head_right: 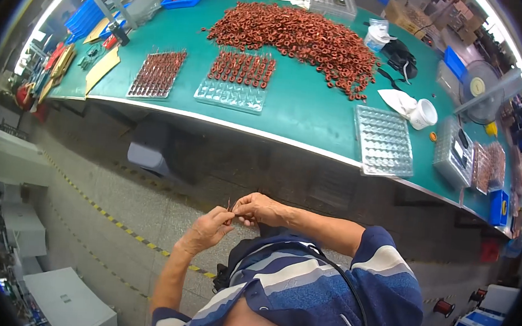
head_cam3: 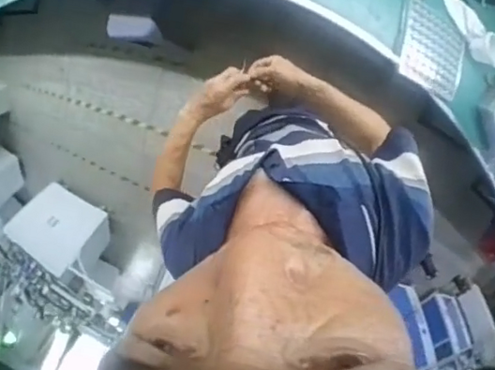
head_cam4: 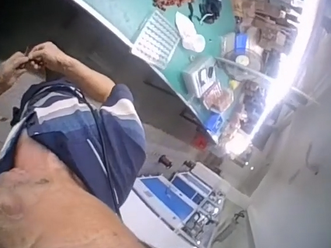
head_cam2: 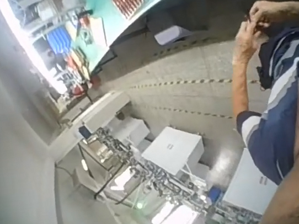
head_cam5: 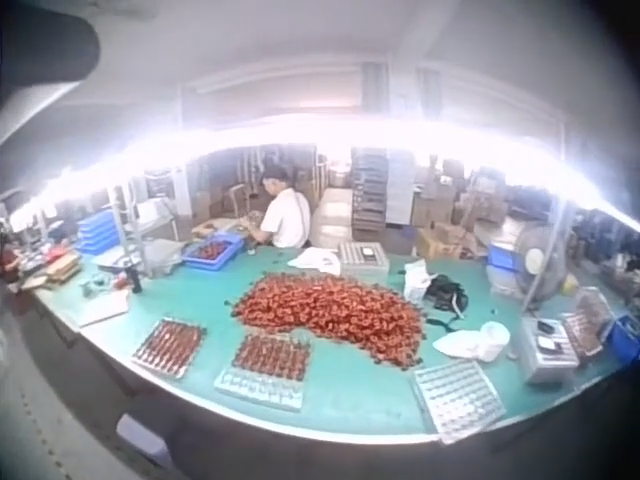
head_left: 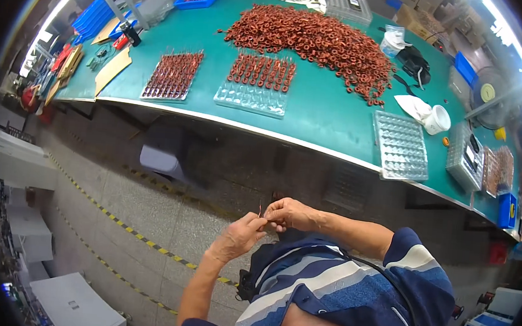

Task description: Manually sorting small toroidal inductors and placing them into transparent plastic trays on a factory workbench.

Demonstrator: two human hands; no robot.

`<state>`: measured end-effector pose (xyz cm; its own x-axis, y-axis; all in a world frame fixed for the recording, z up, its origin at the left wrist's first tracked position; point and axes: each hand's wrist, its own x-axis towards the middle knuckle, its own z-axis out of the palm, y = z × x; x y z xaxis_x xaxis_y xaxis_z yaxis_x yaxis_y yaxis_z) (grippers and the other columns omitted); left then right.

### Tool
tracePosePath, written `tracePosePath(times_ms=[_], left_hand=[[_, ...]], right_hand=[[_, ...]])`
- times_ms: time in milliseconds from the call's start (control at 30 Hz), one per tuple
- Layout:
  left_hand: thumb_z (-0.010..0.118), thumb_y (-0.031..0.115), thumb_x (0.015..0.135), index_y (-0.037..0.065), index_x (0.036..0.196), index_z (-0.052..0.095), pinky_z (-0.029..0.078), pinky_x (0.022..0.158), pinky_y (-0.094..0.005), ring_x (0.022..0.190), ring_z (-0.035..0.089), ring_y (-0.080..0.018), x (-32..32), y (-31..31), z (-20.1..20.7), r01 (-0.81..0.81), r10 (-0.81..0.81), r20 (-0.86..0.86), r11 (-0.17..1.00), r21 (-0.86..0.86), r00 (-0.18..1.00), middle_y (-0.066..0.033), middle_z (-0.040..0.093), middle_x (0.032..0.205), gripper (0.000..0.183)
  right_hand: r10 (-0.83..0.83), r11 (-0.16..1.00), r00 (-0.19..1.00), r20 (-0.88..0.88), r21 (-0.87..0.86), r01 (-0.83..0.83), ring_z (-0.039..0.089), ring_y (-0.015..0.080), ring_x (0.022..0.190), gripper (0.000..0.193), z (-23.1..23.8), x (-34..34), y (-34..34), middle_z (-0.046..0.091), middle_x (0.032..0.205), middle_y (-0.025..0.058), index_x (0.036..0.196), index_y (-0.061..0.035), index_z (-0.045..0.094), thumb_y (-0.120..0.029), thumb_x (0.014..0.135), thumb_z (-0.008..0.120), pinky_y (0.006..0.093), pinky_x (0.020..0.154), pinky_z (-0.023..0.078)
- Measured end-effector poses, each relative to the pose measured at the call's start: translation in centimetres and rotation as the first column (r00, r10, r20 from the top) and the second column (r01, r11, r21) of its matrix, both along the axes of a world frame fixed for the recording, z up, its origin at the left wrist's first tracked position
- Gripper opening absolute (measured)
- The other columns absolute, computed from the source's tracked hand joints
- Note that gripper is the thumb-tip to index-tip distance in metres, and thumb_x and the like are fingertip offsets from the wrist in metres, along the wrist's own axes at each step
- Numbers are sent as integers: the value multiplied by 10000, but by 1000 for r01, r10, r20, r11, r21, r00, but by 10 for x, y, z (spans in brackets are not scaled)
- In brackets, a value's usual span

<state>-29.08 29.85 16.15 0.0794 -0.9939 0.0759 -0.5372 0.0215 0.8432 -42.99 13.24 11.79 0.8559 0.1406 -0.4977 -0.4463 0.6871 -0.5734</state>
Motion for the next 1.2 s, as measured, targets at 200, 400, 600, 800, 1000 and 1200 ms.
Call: tracePosePath(times_ms=[200,400,600,800,1000,1200], left_hand=[[564,74,800,64,959,536,482,719,-325,787,549,-238,59,-62,-3,232,-208,660,971,53,722,-90,504,854,162],[629,138,806,49,908,517,484,688,-333,758,556,-233,98,-101,-20,122,-160,680,987,104,715,-99,496,826,176],[674,54,827,6,1033,527,500,619,-334,693,620,-247,135,-148,-45,-302,303,79,953,-27,950,-116,595,824,258],[510,158,971,13,1123,455,533,631,-286,695,602,-183,167,-194,-61,-390,207,-945,916,97,252,-109,569,874,217],[454,123,984,18,1285,370,508,619,-271,689,577,-155,242,-214,-74,-202,267,-916,956,212,299,-95,552,852,330],[493,174,973,-10,1121,552,432,536,-216,609,534,-98,311,-229,-81,-72,299,-909,954,291,290,-43,559,760,243]], right_hand=[[-67,997,998,-8,-39,67,543,87,562,136,-25,62,-44,598,663,26,836,1,650,-114,871,587,219,502,412],[-71,995,995,-76,-80,65,532,98,513,120,-35,113,-89,588,622,26,776,-17,649,-108,840,603,229,469,411],[-232,791,973,-7,-583,184,524,103,499,154,5,158,-128,567,583,30,731,-2,627,-149,776,623,244,472,410],[-459,856,888,36,-248,453,483,72,522,122,-4,207,-160,593,653,33,774,12,617,-107,798,628,216,466,370],[-419,704,900,124,-582,408,532,83,565,156,2,271,-171,622,671,44,803,23,616,-129,840,617,237,510,426],[-626,502,779,28,-750,431,522,74,582,202,-4,326,-160,594,713,28,881,15,612,-182,862,657,219,498,410]])
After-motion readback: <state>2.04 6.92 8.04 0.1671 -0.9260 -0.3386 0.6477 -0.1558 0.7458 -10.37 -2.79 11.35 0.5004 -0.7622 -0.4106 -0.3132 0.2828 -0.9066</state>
